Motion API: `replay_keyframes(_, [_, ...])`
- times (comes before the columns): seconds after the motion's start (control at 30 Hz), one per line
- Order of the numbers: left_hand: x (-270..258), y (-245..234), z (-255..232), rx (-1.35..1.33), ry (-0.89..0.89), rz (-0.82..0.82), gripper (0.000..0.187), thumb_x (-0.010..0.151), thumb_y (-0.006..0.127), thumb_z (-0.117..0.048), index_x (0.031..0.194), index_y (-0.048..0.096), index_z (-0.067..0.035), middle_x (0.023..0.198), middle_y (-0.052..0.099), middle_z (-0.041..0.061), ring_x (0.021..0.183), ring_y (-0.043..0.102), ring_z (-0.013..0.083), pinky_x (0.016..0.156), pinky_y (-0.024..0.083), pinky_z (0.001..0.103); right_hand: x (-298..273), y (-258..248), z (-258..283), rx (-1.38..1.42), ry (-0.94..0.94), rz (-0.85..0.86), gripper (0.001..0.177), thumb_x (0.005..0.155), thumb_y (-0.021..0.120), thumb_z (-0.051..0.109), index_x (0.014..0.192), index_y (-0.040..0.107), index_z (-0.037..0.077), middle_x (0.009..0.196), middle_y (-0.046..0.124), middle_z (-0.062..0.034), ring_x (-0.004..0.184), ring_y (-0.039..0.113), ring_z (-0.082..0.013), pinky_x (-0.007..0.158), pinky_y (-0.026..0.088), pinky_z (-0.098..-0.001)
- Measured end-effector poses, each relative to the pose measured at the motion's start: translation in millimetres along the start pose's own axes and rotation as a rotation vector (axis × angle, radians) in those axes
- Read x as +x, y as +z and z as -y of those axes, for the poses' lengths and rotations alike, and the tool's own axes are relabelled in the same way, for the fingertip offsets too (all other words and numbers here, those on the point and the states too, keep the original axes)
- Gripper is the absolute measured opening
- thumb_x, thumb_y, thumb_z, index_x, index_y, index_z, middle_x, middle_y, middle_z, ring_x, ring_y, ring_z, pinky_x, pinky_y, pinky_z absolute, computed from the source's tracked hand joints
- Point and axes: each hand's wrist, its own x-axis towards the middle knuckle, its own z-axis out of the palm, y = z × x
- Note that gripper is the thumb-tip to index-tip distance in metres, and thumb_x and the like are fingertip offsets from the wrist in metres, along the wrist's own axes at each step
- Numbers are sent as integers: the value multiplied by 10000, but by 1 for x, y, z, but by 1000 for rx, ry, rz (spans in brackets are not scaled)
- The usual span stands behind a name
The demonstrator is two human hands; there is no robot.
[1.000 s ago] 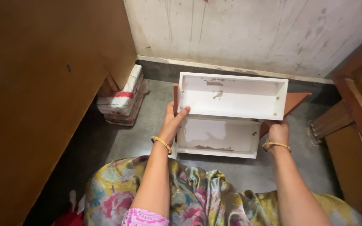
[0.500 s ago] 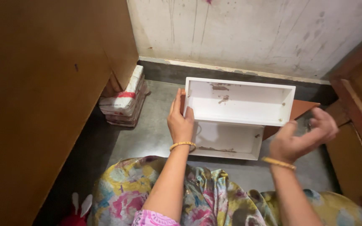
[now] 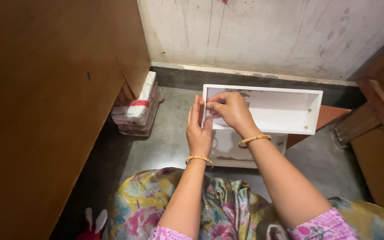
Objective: The person assembles a two-tier wooden shelf by inserting white drawer trays into the frame and securing them with small fasteners. They repeatedly adjust the trays and tighten the fasteners on both the upper and lower levels.
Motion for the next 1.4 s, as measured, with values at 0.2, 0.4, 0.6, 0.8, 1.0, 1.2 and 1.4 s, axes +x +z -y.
replay_keyframes(0.2, [0,1,2,-53,24,0,712,867,580,-20,1554,452,-156,1491,572,113,1358,587,295,1121,460,371,-5,2,3,-208,-132,-84,130,874,733,123,951,781,30,837,795,-85,699,767,-135,649,597,-289])
replay_keyframes(0.4, [1,1,5,-67,-2,16,726,874,606,-20,1565,436,-165,1475,577,100,1335,596,268,1105,471,350,-18,4,2,-484,-641,-213,93,891,738,106,955,752,40,871,723,-137,775,698,-316,673,543,-404])
replay_keyframes(0.6, [1,1,7,-82,11,27,746,881,620,-14,1581,417,-170,1461,584,94,1329,598,257,1109,466,344,-12,0,3,-571,-660,-162,109,893,723,140,938,744,44,877,716,-136,797,684,-348,696,542,-448])
replay_keyframes(0.8, [1,0,11,-95,4,47,755,877,614,-1,1582,404,-168,1499,550,105,1370,563,266,1127,443,353,-4,-1,6,-752,-671,-90,103,865,725,140,845,719,39,799,679,-151,773,669,-372,693,540,-472])
replay_keyframes(1.0, [2,1,14,-84,12,49,752,874,594,9,1584,411,-157,1497,547,111,1382,555,267,1140,434,352,-7,-7,6,-768,-850,-91,91,858,731,119,849,679,45,739,622,-123,734,656,-345,656,540,-448])
replay_keyframes(1.2, [2,1,15,-95,33,53,756,861,581,18,1582,418,-140,1497,551,118,1402,540,272,1170,415,358,-10,-7,7,-759,-941,-130,94,825,735,82,831,647,50,724,579,-104,723,636,-315,652,539,-434])
replay_keyframes(1.4, [3,1,15,-78,29,45,743,870,591,8,1577,421,-144,1497,550,107,1389,552,262,1152,432,350,-10,-5,7,-734,-982,-153,137,814,739,54,810,602,52,726,566,-101,722,621,-310,645,531,-438])
